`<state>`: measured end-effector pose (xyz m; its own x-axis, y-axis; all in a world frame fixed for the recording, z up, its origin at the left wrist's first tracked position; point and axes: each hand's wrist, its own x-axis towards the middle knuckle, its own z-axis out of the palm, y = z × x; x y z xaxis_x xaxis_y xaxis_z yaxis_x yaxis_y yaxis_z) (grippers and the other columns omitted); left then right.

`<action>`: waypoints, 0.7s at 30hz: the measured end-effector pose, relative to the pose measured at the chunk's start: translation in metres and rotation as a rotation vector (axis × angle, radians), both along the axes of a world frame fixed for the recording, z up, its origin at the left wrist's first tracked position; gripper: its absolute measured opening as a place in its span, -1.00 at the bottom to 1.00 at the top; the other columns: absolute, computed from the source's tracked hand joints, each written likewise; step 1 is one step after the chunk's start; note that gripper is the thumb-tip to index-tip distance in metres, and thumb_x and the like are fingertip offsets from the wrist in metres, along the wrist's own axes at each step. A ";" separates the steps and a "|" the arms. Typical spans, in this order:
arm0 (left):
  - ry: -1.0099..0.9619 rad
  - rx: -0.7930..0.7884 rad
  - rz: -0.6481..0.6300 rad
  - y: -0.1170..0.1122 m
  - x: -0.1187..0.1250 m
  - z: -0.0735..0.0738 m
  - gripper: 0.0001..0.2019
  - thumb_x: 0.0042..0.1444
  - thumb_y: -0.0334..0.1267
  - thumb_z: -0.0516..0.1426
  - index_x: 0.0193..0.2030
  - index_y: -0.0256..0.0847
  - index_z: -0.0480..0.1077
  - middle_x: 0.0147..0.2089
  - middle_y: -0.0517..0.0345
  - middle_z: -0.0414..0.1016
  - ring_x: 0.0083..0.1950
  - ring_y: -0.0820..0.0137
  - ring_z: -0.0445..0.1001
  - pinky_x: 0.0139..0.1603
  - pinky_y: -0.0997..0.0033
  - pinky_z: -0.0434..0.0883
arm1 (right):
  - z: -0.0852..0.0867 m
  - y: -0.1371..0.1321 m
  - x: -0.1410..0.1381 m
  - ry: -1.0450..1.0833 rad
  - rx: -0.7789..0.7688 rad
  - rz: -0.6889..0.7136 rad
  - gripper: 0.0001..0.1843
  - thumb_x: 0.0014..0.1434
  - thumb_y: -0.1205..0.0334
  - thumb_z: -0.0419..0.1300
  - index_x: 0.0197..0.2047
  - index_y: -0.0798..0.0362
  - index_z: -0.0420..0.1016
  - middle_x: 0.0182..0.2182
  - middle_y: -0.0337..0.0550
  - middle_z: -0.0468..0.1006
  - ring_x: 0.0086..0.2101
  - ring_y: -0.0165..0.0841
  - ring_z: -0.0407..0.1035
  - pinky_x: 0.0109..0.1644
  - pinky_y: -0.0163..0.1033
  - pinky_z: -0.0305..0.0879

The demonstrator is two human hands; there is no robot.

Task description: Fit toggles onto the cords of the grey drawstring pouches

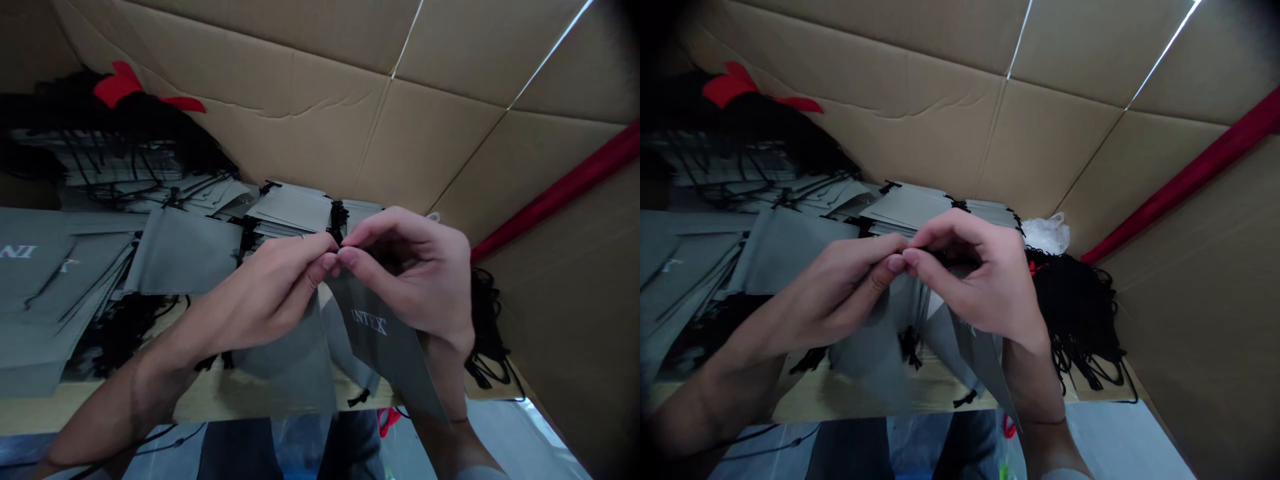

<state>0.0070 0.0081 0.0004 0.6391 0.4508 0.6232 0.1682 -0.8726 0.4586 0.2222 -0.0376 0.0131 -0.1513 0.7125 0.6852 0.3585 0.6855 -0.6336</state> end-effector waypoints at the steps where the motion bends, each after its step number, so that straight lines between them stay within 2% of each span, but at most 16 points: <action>1: -0.025 -0.005 -0.020 0.001 0.000 0.000 -0.72 0.64 -0.31 0.02 -0.22 -0.14 0.30 -0.40 0.34 0.25 -0.42 0.47 0.19 -0.32 0.36 0.21 | 0.001 0.000 0.001 0.027 -0.019 0.007 -0.85 0.33 0.34 0.56 -0.16 -0.08 0.72 -0.31 -0.28 0.77 -0.37 -0.36 0.66 -0.33 -0.29 0.65; 3: -0.058 -0.039 -0.003 0.003 -0.001 -0.002 -0.74 0.65 -0.29 0.04 -0.17 -0.14 0.37 -0.40 0.33 0.28 -0.39 0.46 0.24 -0.28 0.36 0.26 | 0.002 0.000 0.001 0.052 -0.038 0.031 -0.84 0.31 0.35 0.58 -0.18 -0.06 0.72 -0.31 -0.28 0.77 -0.36 -0.37 0.66 -0.35 -0.32 0.64; 5: -0.100 -0.091 0.000 0.002 0.000 -0.006 -0.85 0.66 -0.29 0.05 0.04 -0.12 0.45 -0.31 0.30 0.42 -0.32 0.45 0.36 -0.22 0.35 0.34 | 0.002 0.001 -0.001 0.064 -0.021 0.051 -0.83 0.32 0.39 0.56 -0.18 -0.05 0.71 -0.31 -0.29 0.77 -0.35 -0.39 0.67 -0.31 -0.34 0.66; 7: -0.165 -0.175 -0.034 0.001 0.002 -0.010 -0.80 0.65 -0.30 0.04 0.26 -0.08 0.41 -0.20 0.23 0.51 -0.23 0.42 0.46 -0.17 0.34 0.41 | 0.000 0.001 -0.002 0.049 -0.003 0.051 -0.83 0.36 0.42 0.51 -0.16 -0.05 0.71 -0.31 -0.29 0.77 -0.35 -0.40 0.68 -0.27 -0.34 0.68; 8: -0.203 -0.230 -0.052 0.000 0.003 -0.012 -0.77 0.65 -0.30 0.03 0.31 -0.07 0.38 -0.20 0.22 0.51 -0.23 0.40 0.46 -0.18 0.32 0.42 | -0.001 0.001 -0.003 0.034 0.005 0.044 -0.84 0.37 0.42 0.49 -0.15 -0.06 0.71 -0.30 -0.29 0.77 -0.35 -0.40 0.68 -0.27 -0.33 0.69; 12: -0.314 -0.453 -0.097 -0.002 0.005 -0.009 -0.79 0.62 -0.26 0.02 0.27 -0.07 0.37 -0.38 0.27 0.34 -0.35 0.36 0.34 -0.33 0.31 0.34 | -0.003 0.000 -0.004 -0.021 0.017 0.013 -0.87 0.40 0.37 0.48 -0.13 -0.08 0.70 -0.26 -0.26 0.78 -0.34 -0.38 0.65 -0.28 -0.28 0.68; 14: -0.315 -0.510 -0.119 -0.001 0.003 -0.004 -0.76 0.57 -0.26 0.06 0.28 -0.08 0.38 -0.34 0.24 0.40 -0.34 0.37 0.36 -0.32 0.32 0.37 | -0.002 -0.001 -0.003 -0.015 0.015 0.020 -0.85 0.39 0.40 0.47 -0.14 -0.08 0.70 -0.29 -0.28 0.76 -0.36 -0.40 0.63 -0.29 -0.30 0.66; 17: -0.293 -0.544 -0.172 0.000 -0.001 0.002 -0.74 0.54 -0.33 0.08 0.28 -0.12 0.41 -0.22 0.19 0.55 -0.23 0.39 0.51 -0.19 0.37 0.49 | 0.000 -0.003 -0.001 0.006 -0.011 0.039 -0.84 0.39 0.40 0.48 -0.15 -0.07 0.69 -0.32 -0.29 0.76 -0.38 -0.40 0.62 -0.32 -0.30 0.62; 21: -0.273 -0.555 -0.208 0.002 0.000 0.005 -0.86 0.52 -0.38 0.16 0.13 -0.16 0.49 -0.16 0.16 0.64 -0.15 0.41 0.65 -0.09 0.44 0.59 | 0.002 -0.005 0.006 -0.043 -0.020 0.060 -0.89 0.42 0.35 0.47 -0.12 -0.08 0.71 -0.25 -0.26 0.79 -0.31 -0.35 0.68 -0.25 -0.24 0.65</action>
<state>0.0065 0.0106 0.0055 0.5996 0.6360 0.4857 -0.1648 -0.4958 0.8527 0.2278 -0.0423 0.0155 -0.2227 0.7145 0.6632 0.3441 0.6942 -0.6322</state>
